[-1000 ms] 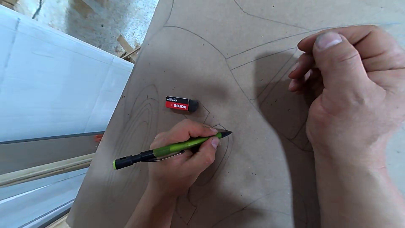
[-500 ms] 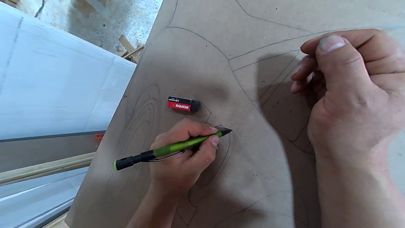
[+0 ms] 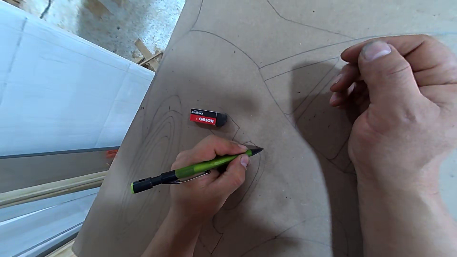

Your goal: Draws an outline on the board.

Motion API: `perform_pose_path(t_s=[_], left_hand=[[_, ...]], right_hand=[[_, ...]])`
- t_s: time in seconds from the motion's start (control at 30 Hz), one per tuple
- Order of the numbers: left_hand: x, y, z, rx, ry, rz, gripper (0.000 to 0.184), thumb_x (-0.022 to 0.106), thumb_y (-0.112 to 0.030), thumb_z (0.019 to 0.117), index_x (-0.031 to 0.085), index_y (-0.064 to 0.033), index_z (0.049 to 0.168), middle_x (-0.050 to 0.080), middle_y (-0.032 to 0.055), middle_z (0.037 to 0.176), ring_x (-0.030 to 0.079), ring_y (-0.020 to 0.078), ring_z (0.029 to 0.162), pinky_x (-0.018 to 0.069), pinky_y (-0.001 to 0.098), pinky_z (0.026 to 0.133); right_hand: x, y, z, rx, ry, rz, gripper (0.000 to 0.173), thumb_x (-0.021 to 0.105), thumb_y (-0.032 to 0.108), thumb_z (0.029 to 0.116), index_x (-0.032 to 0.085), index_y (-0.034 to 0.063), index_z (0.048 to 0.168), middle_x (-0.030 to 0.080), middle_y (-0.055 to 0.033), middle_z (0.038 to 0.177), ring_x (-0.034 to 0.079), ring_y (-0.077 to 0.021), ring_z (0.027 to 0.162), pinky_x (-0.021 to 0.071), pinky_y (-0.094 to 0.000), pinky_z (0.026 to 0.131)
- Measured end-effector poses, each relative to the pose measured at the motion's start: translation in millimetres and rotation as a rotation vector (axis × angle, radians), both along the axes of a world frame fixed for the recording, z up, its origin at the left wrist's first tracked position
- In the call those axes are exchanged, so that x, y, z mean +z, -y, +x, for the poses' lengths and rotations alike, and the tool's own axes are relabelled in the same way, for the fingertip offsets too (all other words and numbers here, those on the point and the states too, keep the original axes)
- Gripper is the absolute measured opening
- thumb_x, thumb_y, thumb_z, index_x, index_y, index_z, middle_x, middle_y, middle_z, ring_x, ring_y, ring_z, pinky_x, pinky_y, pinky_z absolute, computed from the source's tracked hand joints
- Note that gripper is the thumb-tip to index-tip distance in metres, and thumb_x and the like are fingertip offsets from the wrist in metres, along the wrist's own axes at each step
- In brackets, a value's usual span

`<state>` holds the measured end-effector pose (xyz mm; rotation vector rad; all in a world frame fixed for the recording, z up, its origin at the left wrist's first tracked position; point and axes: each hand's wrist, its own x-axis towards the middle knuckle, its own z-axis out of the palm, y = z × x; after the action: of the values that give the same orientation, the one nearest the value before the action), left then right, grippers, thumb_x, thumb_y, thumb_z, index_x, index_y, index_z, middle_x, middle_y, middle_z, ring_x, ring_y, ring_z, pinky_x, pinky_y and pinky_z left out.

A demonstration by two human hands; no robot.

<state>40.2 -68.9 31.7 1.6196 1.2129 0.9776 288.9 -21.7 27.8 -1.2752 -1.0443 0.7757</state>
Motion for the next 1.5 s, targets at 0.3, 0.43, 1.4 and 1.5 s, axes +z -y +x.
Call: perform_pose_path(t_s=[0.3,0.43,1.4,1.5], left_hand=[[0.6,1.8,6.2,0.110,-0.010,0.009,0.010,0.072,-0.011,0.0936,0.069,-0.0090,0.103,0.073,0.0032,0.082,0.071,0.0155,0.064,0.0635,0.0284,0.055],[-0.1,2.9,5.1,0.099,0.002,0.013,0.010,0.073,-0.012,0.0920,0.070,-0.0098,0.102,0.073,0.0034,0.084,0.071,0.0156,0.064,0.0629,0.0288,0.054],[-2.2,9.1,9.5,0.172,-0.090,0.101,0.011,0.072,-0.013,0.0925,0.069,-0.0109,0.102,0.074,0.0002,0.087,0.072,0.0136,0.067,0.0647,0.0279,0.056],[-3.0,9.4,9.2,0.138,-0.064,0.098,0.013,0.073,-0.012,0.0917,0.070,-0.0108,0.104,0.075,0.0010,0.090,0.072,0.0133,0.069,0.0642,0.0270,0.057]], right_hand=[[-0.3,-0.3,0.0,0.012,-0.005,0.007,0.018,0.048,0.013,0.1086,0.064,0.0074,0.102,0.068,0.0037,0.080,0.067,-0.0090,0.067,0.0588,-0.0242,0.059],[-0.6,0.0,0.1,0.007,-0.008,0.008,0.018,0.049,0.013,0.1086,0.065,0.0072,0.102,0.068,0.0032,0.079,0.067,-0.0094,0.067,0.0584,-0.0242,0.058],[-0.2,0.1,-0.2,0.018,0.002,0.010,0.019,0.049,0.013,0.1086,0.065,0.0071,0.102,0.068,0.0029,0.081,0.067,-0.0097,0.068,0.0591,-0.0248,0.060],[0.2,0.7,-0.3,0.017,0.005,0.000,0.019,0.048,0.014,0.1089,0.065,0.0076,0.103,0.068,0.0030,0.081,0.067,-0.0097,0.068,0.0588,-0.0246,0.060]])
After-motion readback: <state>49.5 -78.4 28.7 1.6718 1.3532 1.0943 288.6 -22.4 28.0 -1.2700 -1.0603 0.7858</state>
